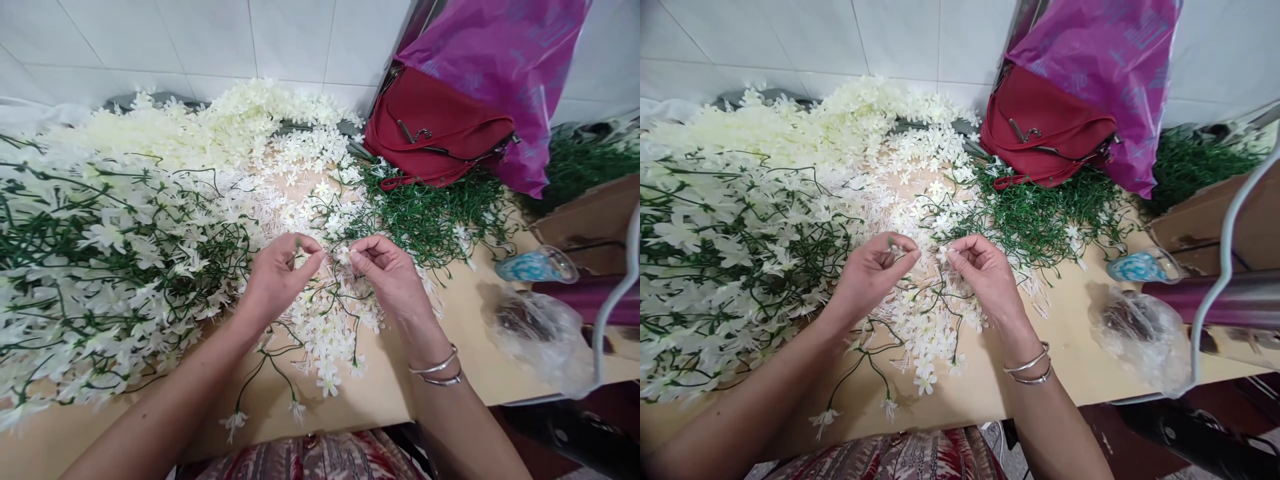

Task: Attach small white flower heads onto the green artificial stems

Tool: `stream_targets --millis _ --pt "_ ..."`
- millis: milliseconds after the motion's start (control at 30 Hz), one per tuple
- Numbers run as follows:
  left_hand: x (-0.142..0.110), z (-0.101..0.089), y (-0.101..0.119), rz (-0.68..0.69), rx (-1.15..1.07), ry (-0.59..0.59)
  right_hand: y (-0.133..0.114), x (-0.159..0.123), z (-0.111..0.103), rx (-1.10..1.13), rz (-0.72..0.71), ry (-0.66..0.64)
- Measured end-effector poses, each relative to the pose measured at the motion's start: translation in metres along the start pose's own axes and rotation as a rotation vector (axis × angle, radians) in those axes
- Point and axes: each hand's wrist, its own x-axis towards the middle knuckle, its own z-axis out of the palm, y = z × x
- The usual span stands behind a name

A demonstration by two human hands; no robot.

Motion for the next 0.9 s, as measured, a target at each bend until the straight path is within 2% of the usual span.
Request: stream_targets --millis 100,200,367,567,700,833,900 --pt "-0.001 -0.002 -0.003 -0.122 -0.333 0.030 0.003 -0.003 0.011 -0.010 -0.005 0.030" --pt "-0.002 0.003 -0.004 -0.175 -0.481 -0.025 0.007 -0.008 0.023 -0.029 -0.024 0.063" --pt "-0.004 0.014 -0.010 -0.140 -0.479 -0.038 0.007 -0.012 0.032 -0.010 -0.055 0.075" --pt "-0.006 0.014 -0.014 -0.204 -0.387 0.033 -0.002 -0.014 0.031 -0.049 -0.082 0.002" --pt "-0.008 0.013 -0.012 -0.193 -0.358 -0.023 -0.003 -0.014 0.026 -0.219 -0.198 -0.032" --pt "-0.008 0.013 -0.011 -0.269 -0.436 -0.115 -0.001 -0.011 0.021 -0.358 -0.379 -0.020" --pt "-0.008 0.014 -0.011 -0.275 -0.447 -0.084 -0.001 -0.011 0.019 -0.362 -0.412 0.021"
